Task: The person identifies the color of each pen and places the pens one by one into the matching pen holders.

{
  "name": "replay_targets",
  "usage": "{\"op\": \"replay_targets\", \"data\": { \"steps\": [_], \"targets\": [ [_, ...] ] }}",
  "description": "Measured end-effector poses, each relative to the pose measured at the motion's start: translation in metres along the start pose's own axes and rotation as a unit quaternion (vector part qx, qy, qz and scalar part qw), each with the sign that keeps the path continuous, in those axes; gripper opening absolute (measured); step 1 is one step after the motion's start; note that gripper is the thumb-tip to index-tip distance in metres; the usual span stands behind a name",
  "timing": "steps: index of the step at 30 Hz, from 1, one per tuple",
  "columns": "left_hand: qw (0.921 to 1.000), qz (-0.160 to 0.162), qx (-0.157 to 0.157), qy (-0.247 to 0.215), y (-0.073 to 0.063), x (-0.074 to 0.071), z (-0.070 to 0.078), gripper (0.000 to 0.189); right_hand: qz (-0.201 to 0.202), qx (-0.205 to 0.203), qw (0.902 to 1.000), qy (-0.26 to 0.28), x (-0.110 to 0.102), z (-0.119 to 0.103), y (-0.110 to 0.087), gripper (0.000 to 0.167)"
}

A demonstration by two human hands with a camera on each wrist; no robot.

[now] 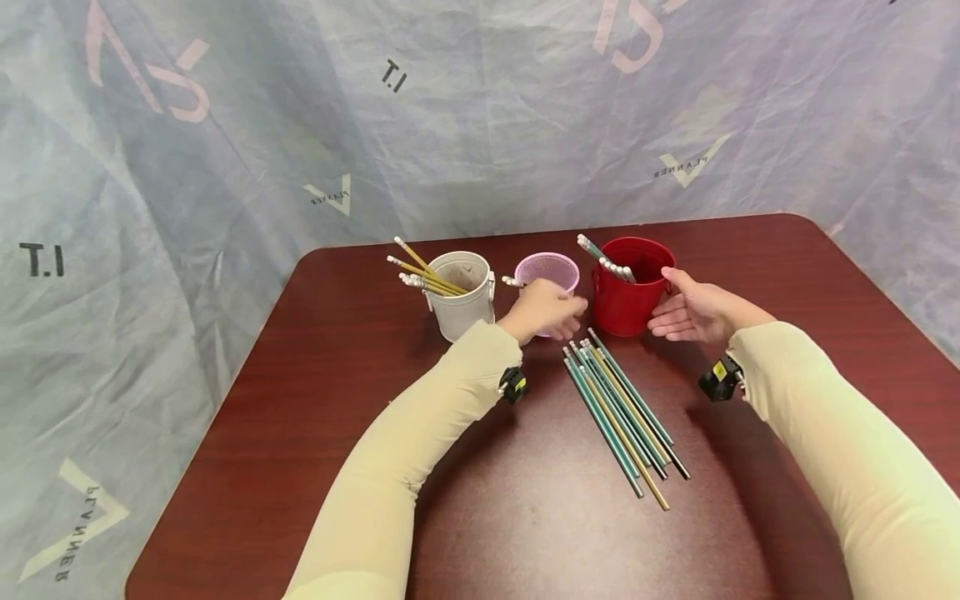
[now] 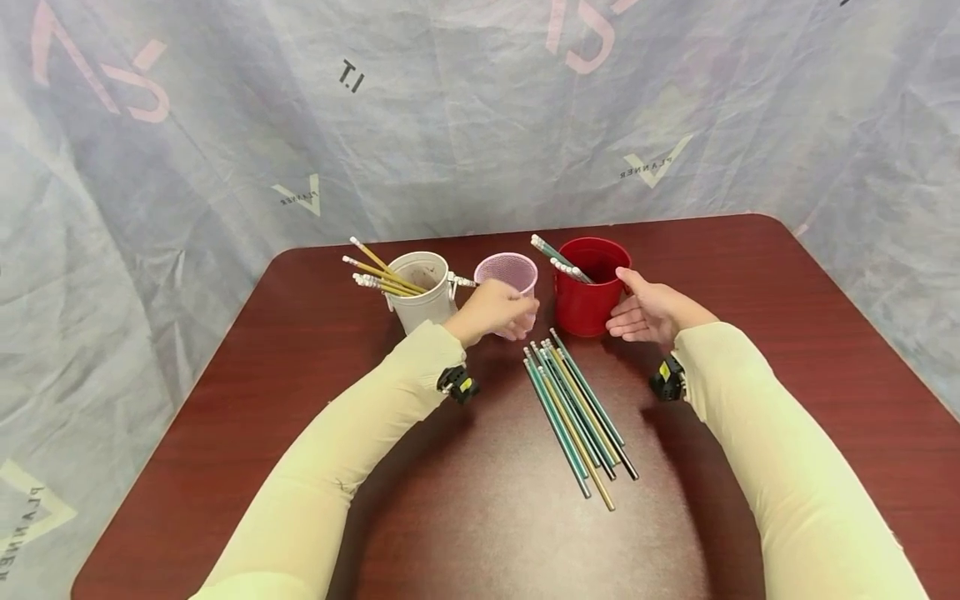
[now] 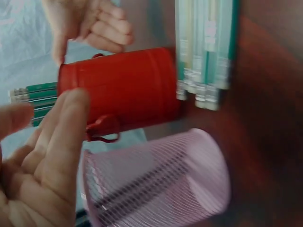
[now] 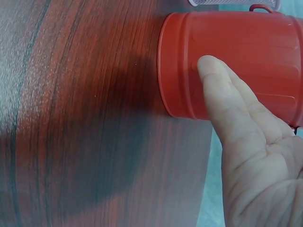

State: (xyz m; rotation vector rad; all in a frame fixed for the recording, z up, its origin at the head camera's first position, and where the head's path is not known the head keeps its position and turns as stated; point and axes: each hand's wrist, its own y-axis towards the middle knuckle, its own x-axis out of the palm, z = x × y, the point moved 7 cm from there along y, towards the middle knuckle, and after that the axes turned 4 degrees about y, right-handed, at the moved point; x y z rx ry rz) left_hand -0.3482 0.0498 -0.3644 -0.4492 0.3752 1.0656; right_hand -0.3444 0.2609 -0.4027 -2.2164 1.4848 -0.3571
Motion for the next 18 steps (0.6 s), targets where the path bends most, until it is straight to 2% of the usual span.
{"op": "replay_targets", "data": {
  "steps": [2, 5, 9, 12, 16, 18],
  "targets": [
    [0.999, -0.042, -0.019, 0.003, -0.005, 0.005, -0.014, 0.029, 0.001, -0.002, 1.0, -0.003, -0.001, 0.0, 0.0, 0.091],
    [0.9944, -0.092, -0.048, -0.021, -0.014, 0.01, -0.038, 0.031, -0.003, -0.001, 1.0, -0.008, -0.001, -0.001, 0.001, 0.09],
    [0.9844, -0.118, -0.097, -0.088, -0.032, 0.005, -0.075, 0.035, -0.006, 0.001, 0.9999, -0.015, 0.0, 0.0, 0.002, 0.09],
    [0.9779, -0.1, -0.123, -0.136, -0.044, -0.012, -0.098, 0.041, -0.007, 0.0, 0.9998, -0.019, 0.0, 0.0, 0.002, 0.089],
    [0.967, -0.034, -0.135, -0.214, -0.055, -0.046, -0.117, 0.051, -0.009, -0.002, 0.9998, -0.016, -0.001, 0.0, 0.002, 0.09],
    [0.958, -0.007, -0.138, -0.251, -0.059, -0.063, -0.123, 0.056, -0.011, -0.002, 0.9998, -0.016, 0.0, 0.0, 0.002, 0.09]
  ]
}}
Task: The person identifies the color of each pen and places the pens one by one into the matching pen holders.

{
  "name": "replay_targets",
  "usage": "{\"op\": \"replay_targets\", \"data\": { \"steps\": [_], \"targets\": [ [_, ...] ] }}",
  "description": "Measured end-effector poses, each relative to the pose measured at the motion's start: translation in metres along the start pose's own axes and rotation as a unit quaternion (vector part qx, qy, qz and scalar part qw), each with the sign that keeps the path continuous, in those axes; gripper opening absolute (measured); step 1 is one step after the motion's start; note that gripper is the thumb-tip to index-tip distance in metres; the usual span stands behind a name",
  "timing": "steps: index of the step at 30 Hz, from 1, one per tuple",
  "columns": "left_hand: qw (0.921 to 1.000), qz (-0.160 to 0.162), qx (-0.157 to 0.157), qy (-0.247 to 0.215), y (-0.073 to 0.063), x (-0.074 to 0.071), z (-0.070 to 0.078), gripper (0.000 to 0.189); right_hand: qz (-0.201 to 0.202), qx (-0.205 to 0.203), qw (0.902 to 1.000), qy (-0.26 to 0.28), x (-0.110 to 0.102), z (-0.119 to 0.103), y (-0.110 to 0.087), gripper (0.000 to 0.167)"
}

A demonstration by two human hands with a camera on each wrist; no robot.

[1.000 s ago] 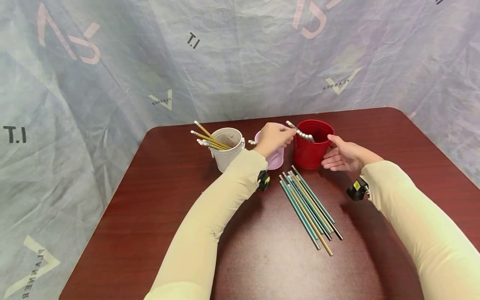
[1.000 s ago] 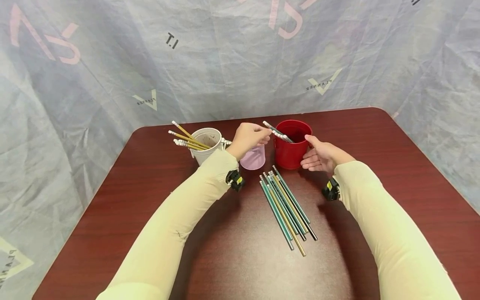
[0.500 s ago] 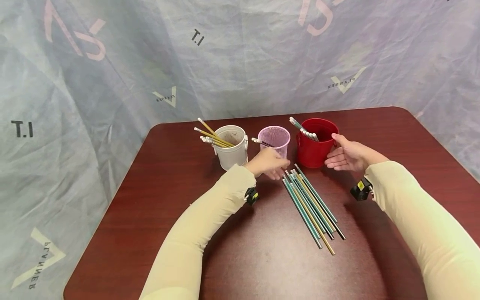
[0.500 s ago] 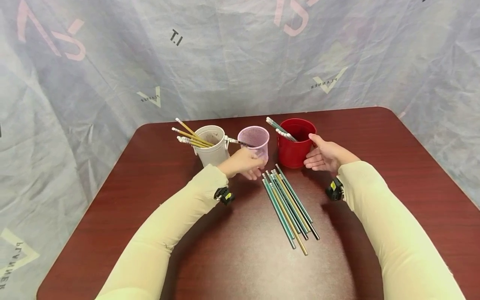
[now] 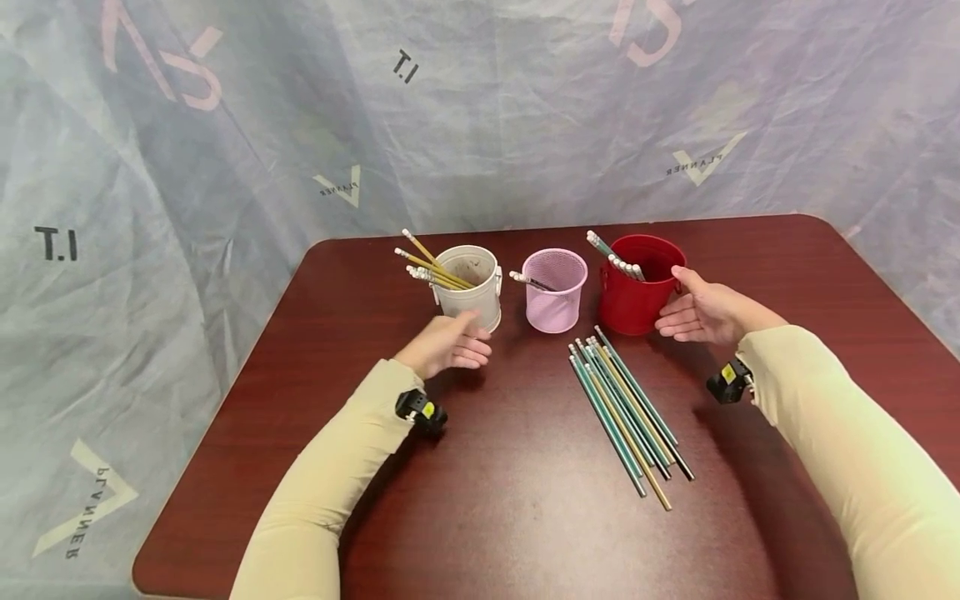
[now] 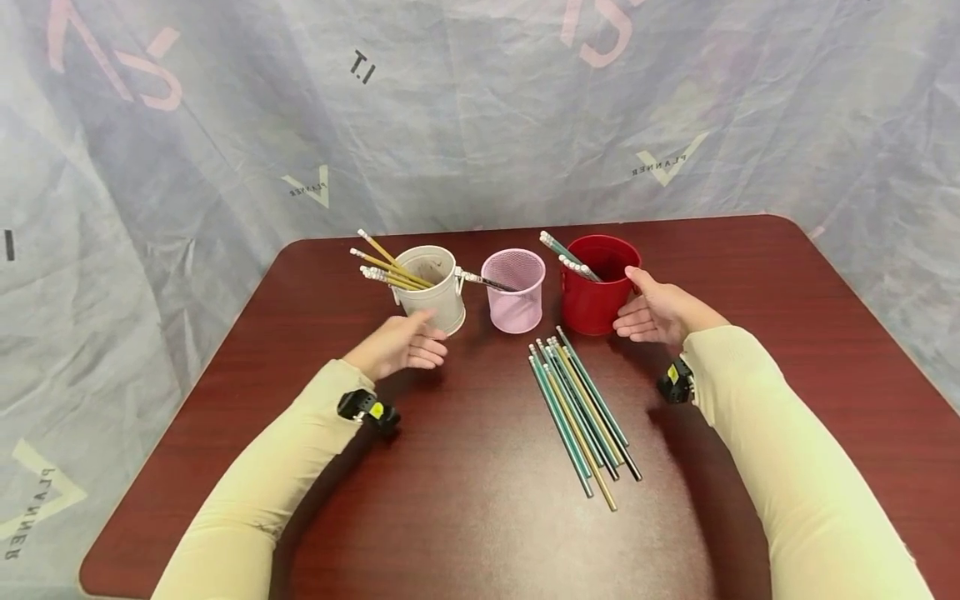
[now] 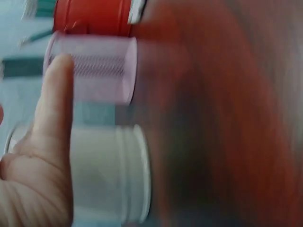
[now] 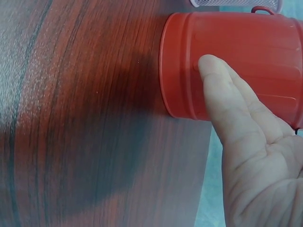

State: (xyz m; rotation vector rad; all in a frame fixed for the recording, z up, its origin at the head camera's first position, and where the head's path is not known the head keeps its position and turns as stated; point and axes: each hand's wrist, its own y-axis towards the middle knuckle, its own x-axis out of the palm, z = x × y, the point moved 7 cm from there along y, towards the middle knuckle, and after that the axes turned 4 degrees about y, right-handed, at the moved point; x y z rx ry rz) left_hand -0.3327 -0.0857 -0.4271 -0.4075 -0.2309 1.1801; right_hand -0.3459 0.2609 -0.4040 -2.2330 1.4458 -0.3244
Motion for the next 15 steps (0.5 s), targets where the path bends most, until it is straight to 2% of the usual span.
{"op": "replay_targets", "data": {
  "steps": [4, 8, 15],
  "targets": [
    [0.9981, 0.024, 0.003, -0.057, -0.003, -0.029, 0.009, 0.062, 0.001, 0.001, 1.0, 0.001, 0.0, -0.001, -0.002, 0.09],
    [0.9966, 0.045, 0.009, -0.069, -0.002, -0.049, 0.015, 0.058, 0.004, 0.002, 1.0, 0.005, 0.0, 0.0, -0.003, 0.089],
    [0.9979, 0.053, -0.006, -0.036, 0.004, -0.058, 0.016, 0.055, 0.012, -0.015, 0.9997, -0.016, 0.0, -0.002, -0.003, 0.089]
  ]
}}
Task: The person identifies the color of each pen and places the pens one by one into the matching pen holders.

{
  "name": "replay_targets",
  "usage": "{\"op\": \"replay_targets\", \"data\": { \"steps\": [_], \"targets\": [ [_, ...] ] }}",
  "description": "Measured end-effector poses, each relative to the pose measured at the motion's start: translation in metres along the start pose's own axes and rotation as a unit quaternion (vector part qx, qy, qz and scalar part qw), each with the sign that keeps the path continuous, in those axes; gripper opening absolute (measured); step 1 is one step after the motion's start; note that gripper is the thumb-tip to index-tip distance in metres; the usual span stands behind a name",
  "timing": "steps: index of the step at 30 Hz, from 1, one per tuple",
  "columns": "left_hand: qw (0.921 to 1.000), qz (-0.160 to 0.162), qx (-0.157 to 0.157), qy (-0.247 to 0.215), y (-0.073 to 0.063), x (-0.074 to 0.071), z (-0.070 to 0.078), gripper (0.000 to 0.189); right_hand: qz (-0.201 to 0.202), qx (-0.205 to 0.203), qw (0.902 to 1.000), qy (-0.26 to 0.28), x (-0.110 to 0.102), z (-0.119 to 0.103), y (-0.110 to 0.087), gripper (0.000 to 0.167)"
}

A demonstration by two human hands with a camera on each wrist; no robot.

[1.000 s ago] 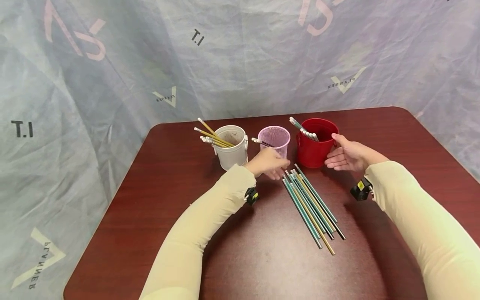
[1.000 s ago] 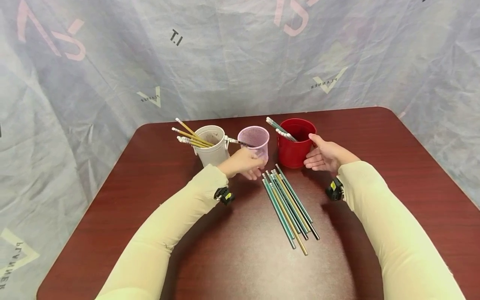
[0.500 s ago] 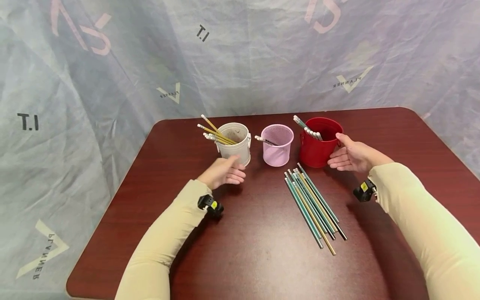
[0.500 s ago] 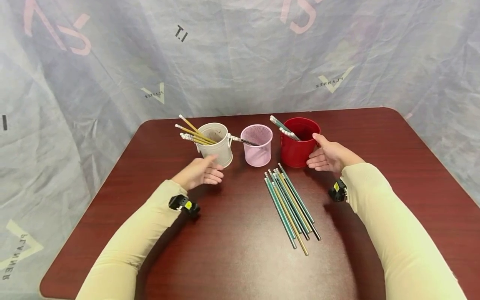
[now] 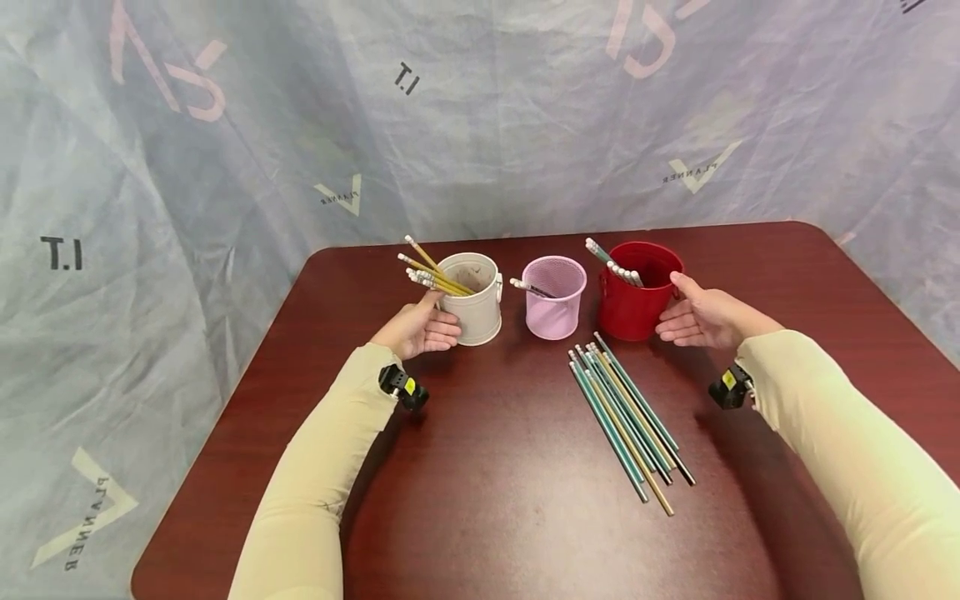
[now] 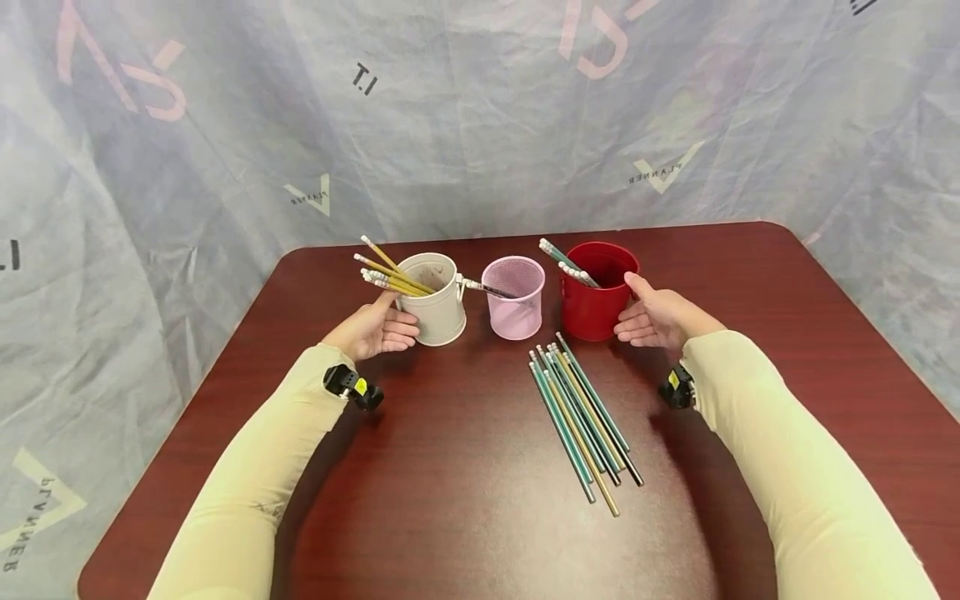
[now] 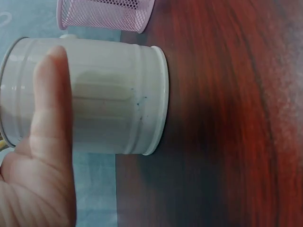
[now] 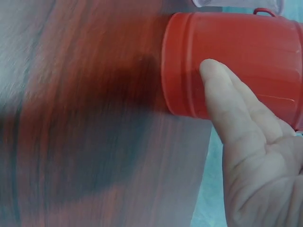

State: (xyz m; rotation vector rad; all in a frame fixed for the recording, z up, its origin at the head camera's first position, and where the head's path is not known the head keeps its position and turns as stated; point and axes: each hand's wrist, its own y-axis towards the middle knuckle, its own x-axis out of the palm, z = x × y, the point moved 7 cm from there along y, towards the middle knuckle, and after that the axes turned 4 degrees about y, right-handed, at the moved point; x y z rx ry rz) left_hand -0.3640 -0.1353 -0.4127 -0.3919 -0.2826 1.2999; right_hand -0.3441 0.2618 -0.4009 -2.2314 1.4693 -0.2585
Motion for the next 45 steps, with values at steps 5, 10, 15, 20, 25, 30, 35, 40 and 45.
{"op": "replay_targets", "data": {
  "steps": [5, 10, 15, 20, 25, 30, 35, 40, 45],
  "targets": [
    [1.0, 0.002, 0.0, 0.002, 0.004, 0.002, -0.003, 0.058, 0.006, -0.014, 0.998, -0.062, 0.003, 0.001, -0.008, 0.087],
    [0.9999, -0.009, -0.005, -0.001, 0.006, 0.003, -0.006, 0.056, -0.014, -0.004, 0.9869, -0.161, 0.011, 0.007, -0.02, 0.07],
    [0.9999, 0.002, 0.003, 0.012, 0.006, -0.004, -0.004, 0.053, -0.027, 0.006, 0.9808, -0.193, 0.022, 0.017, -0.025, 0.061],
    [0.9995, 0.008, 0.008, 0.029, 0.004, -0.016, -0.002, 0.051, -0.044, 0.009, 0.9802, -0.193, 0.034, 0.023, -0.023, 0.059],
    [0.9994, -0.013, 0.033, 0.006, 0.001, -0.014, -0.01, 0.042, -0.052, 0.009, 0.9795, -0.194, 0.042, 0.023, -0.022, 0.057],
    [0.9991, -0.018, 0.035, 0.018, 0.0, -0.001, -0.017, 0.049, -0.038, 0.021, 0.9752, -0.217, 0.051, 0.026, -0.018, 0.048],
    [0.999, 0.028, 0.011, 0.033, 0.003, 0.006, -0.017, 0.062, -0.007, 0.033, 0.9628, -0.268, 0.061, 0.027, -0.012, 0.039],
    [0.9974, 0.039, -0.011, 0.059, 0.005, 0.014, -0.015, 0.072, 0.015, 0.018, 0.9434, -0.331, 0.069, 0.021, -0.007, 0.029],
    [0.9974, 0.042, -0.005, 0.058, 0.006, 0.017, -0.012, 0.075, 0.05, -0.06, 0.9132, -0.4, 0.08, 0.005, -0.006, 0.015]
  ]
}}
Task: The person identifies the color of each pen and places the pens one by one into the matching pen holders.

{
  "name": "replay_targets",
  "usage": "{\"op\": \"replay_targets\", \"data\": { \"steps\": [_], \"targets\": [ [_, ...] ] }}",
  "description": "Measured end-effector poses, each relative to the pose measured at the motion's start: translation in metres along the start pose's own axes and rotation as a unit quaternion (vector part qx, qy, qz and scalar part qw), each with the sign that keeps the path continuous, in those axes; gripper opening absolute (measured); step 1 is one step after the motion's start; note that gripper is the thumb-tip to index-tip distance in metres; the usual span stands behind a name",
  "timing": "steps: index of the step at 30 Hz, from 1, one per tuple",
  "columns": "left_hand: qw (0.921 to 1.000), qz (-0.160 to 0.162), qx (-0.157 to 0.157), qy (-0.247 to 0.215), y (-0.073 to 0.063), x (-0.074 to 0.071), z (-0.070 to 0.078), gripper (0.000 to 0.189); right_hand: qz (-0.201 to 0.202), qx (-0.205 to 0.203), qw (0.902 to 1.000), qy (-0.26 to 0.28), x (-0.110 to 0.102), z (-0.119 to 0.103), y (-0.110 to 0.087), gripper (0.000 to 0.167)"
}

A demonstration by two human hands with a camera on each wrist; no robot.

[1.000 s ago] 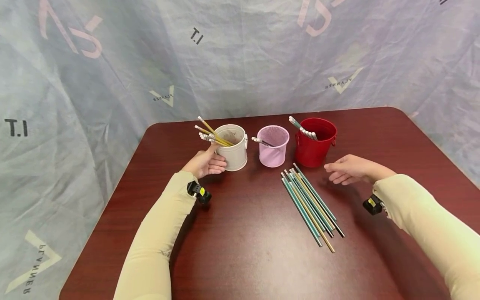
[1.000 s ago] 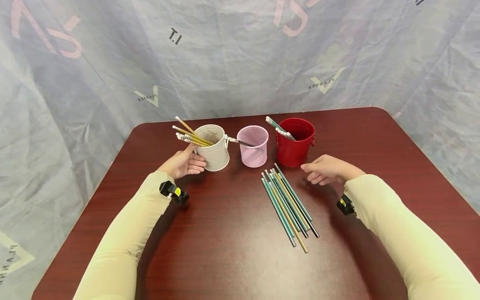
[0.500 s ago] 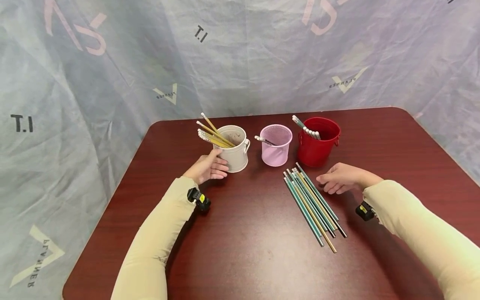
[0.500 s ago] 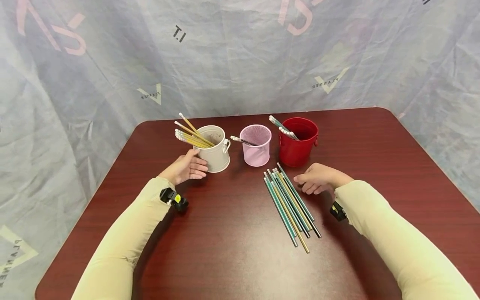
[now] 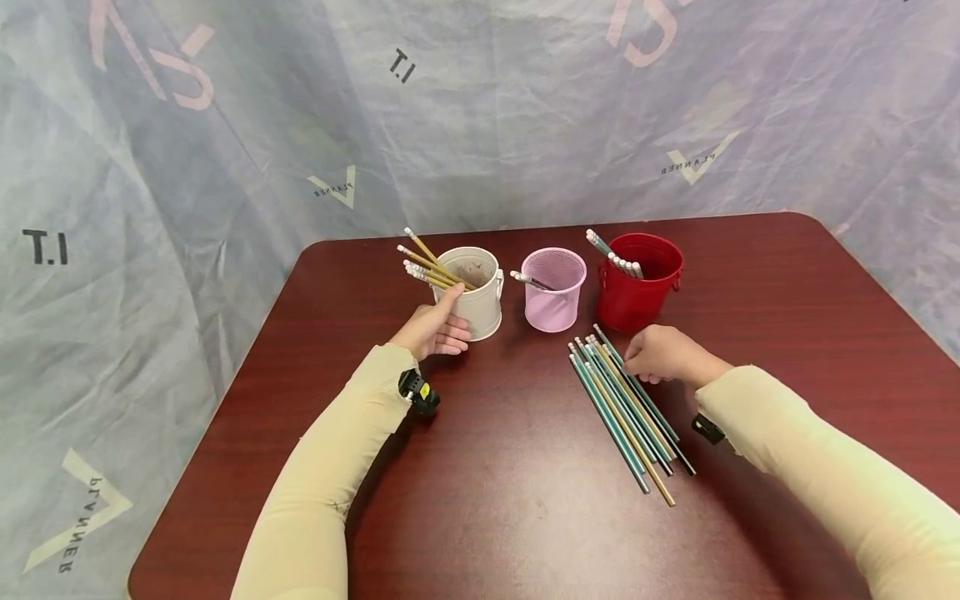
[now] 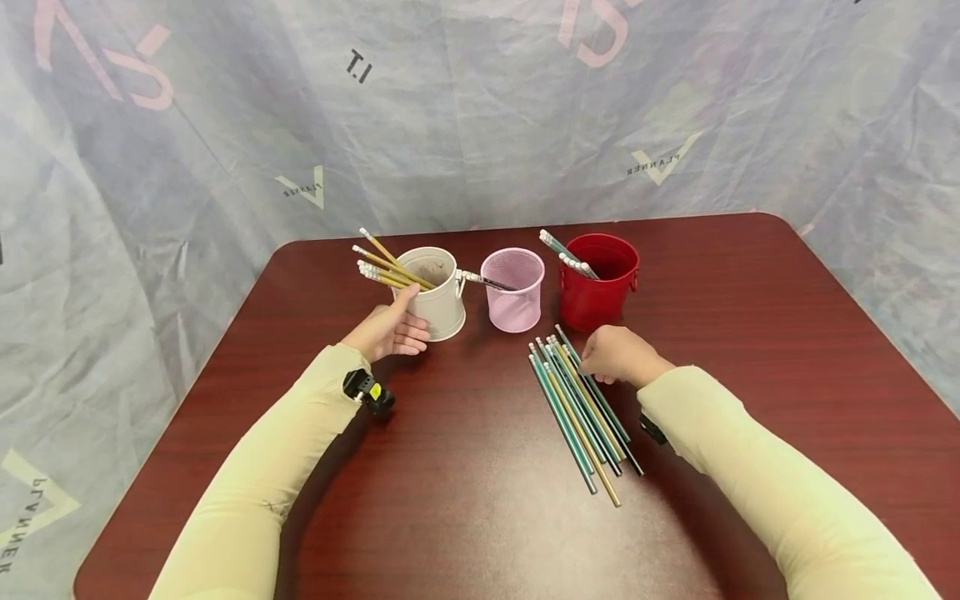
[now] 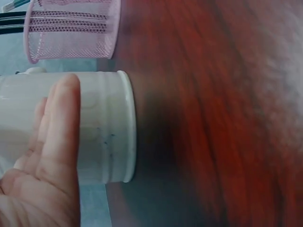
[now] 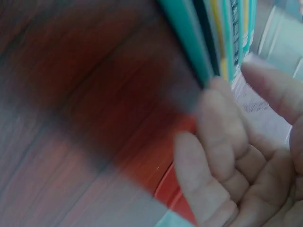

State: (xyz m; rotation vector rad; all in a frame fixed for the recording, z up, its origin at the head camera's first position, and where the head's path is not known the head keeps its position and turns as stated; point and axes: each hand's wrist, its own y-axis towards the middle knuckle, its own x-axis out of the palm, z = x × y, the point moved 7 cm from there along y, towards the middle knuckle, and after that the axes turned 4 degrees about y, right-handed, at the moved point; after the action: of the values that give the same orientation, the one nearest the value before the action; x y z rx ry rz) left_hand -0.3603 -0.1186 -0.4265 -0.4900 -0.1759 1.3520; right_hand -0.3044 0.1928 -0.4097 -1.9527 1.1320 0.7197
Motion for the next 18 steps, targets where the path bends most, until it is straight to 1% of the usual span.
{"op": "replay_targets", "data": {
  "steps": [2, 3, 6, 10, 14, 18],
  "targets": [
    [0.9999, 0.003, -0.001, -0.01, 0.001, 0.001, -0.001, 0.073, 0.015, -0.018, 0.9997, -0.012, 0.0, -0.006, 0.0, 0.012],
    [0.9998, 0.004, -0.003, -0.017, 0.002, 0.002, -0.002, 0.072, 0.019, -0.023, 0.9994, -0.02, 0.001, -0.009, 0.0, 0.014],
    [0.9994, 0.003, -0.007, -0.035, 0.002, 0.003, -0.004, 0.07, 0.027, -0.017, 0.9986, -0.043, 0.004, -0.012, 0.003, 0.022],
    [0.9994, -0.003, -0.011, -0.033, 0.001, 0.001, -0.005, 0.072, 0.045, 0.002, 0.9964, -0.071, 0.008, -0.011, 0.008, 0.03],
    [0.9995, -0.002, -0.018, -0.024, 0.002, -0.007, -0.006, 0.075, 0.071, -0.004, 0.9936, -0.088, 0.009, -0.015, 0.01, 0.03],
    [0.9996, 0.001, -0.02, -0.022, 0.002, -0.013, -0.006, 0.075, 0.071, -0.005, 0.9925, -0.099, 0.01, -0.018, 0.01, 0.032]
  ]
}}
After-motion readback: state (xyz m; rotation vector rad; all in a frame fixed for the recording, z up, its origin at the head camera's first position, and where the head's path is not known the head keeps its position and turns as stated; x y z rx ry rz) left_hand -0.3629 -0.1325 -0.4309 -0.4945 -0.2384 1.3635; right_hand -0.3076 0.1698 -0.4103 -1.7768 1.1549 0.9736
